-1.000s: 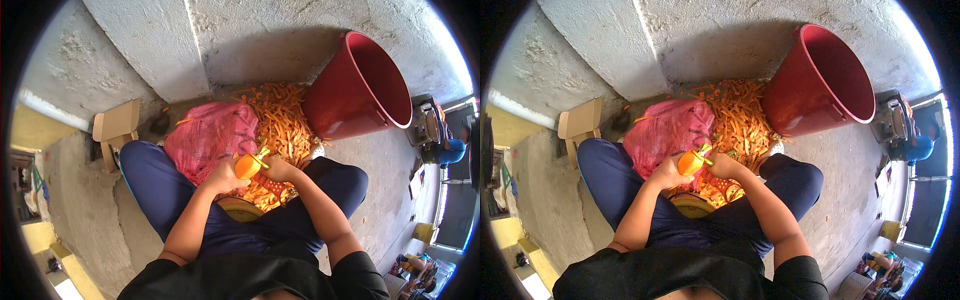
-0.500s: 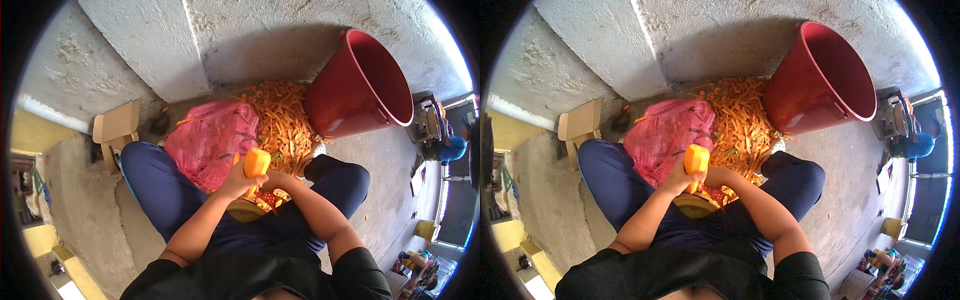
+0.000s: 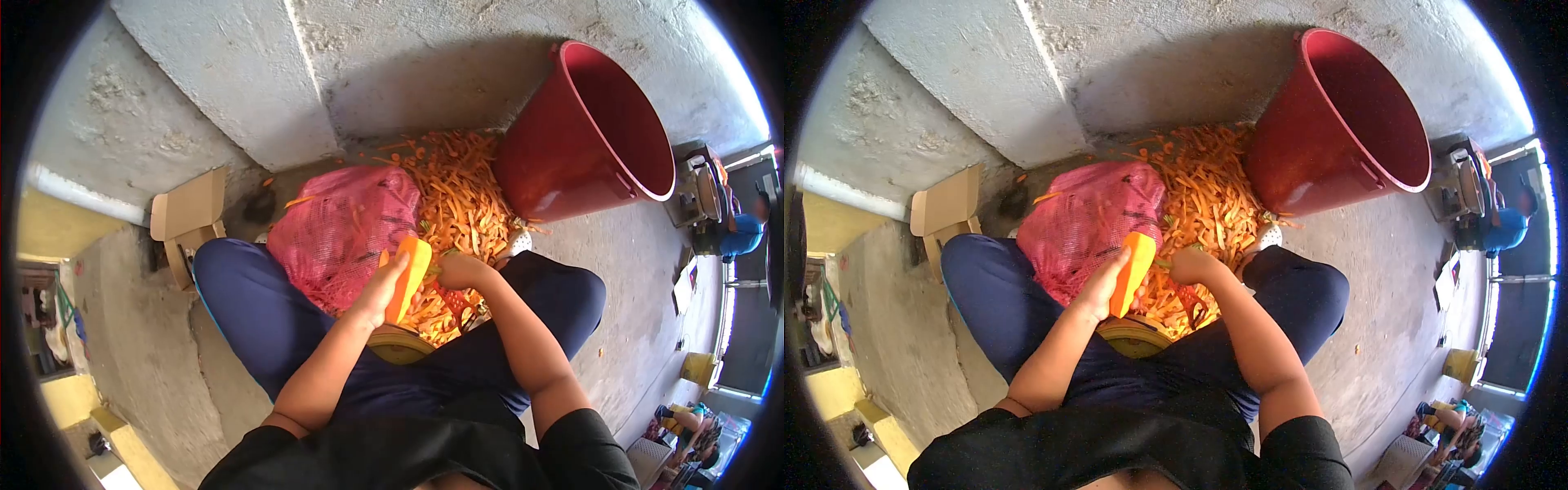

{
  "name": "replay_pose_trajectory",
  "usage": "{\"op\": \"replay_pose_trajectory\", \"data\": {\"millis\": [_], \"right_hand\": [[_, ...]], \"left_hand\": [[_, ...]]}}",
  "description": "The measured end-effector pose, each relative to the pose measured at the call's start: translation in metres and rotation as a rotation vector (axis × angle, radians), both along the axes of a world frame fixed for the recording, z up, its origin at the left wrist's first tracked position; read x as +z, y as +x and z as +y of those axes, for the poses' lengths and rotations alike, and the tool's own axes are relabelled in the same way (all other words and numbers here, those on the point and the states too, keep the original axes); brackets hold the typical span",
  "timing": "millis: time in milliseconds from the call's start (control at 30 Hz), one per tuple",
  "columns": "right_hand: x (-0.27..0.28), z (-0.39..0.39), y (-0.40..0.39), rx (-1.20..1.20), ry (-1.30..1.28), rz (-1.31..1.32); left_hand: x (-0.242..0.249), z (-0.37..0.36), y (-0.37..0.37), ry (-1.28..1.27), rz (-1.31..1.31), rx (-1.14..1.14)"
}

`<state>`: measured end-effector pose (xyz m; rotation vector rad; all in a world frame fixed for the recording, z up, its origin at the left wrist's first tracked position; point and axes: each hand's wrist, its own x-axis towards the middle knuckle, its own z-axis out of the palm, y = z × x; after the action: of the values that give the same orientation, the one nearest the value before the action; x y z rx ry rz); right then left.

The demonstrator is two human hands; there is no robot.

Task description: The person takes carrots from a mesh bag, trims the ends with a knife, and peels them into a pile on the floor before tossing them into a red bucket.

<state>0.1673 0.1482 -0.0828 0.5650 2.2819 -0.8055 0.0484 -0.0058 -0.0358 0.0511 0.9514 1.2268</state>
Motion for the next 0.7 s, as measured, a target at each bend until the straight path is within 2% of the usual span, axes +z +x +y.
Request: {"op": "replay_pose_trajectory", "data": {"millis": [33, 133, 167, 233, 267, 300, 333, 367, 400, 433, 467, 533, 567, 600, 633, 700], "right_hand": [[-0.013, 0.005, 0.004, -0.039, -0.008, -0.012], [-0.027, 0.01, 0.011, -0.047, -0.04, -0.101], [-0.033, 0.009, 0.014, -0.012, -0.059, -0.096], [-0.076, 0.009, 0.028, 0.044, -0.092, -0.015], [-0.136, 0.013, 0.047, 0.05, -0.13, 0.352], [-0.125, 0.015, 0.038, 0.334, -0.007, 0.081], [-0.093, 0.012, 0.03, 0.206, -0.006, -0.034], [-0.058, 0.009, 0.022, 0.075, 0.004, -0.141], [-0.065, 0.011, 0.022, 0.054, 0.009, -0.132], [-0.086, 0.013, 0.024, 0.092, 0.025, -0.04], [-0.118, 0.018, 0.03, 0.163, 0.055, 0.111], [-0.179, 0.026, 0.042, 0.283, 0.169, 0.391], [-0.178, 0.025, 0.038, 0.208, 0.178, 0.378], [-0.15, 0.026, 0.033, 0.138, 0.163, 0.311], [-0.092, 0.025, 0.02, 0.014, 0.149, 0.173], [-0.004, 0.027, 0.008, -0.175, 0.201, 0.079]], "left_hand": [[0.005, 0.004, -0.001, 0.063, 0.353, -0.046], [0.013, 0.016, -0.007, 0.186, 1.548, -0.494], [0.028, 0.026, -0.004, 0.055, 1.519, -0.686], [0.057, 0.058, 0.0, 0.134, 1.601, -0.992], [0.068, 0.077, 0.003, 0.177, 1.631, -1.146], [0.077, 0.102, 0.009, 0.463, 1.731, -1.247], [0.105, 0.129, 0.012, 0.6, 1.654, -1.21], [0.108, 0.157, 0.019, 0.668, 1.633, -0.877], [0.139, 0.186, 0.029, 0.673, 1.548, -0.704], [0.167, 0.205, 0.036, 0.618, 1.168, -0.497], [0.176, 0.232, 0.045, 0.776, 1.089, -0.237], [0.195, 0.252, 0.055, 0.776, 1.063, 0.021], [0.194, 0.249, 0.053, 0.809, 1.077, 0.011], [0.189, 0.241, 0.047, 0.839, 1.09, -0.002], [0.183, 0.233, 0.039, 0.868, 1.104, -0.015], [0.126, 0.22, 0.016, 0.846, 0.922, -0.151]]}}
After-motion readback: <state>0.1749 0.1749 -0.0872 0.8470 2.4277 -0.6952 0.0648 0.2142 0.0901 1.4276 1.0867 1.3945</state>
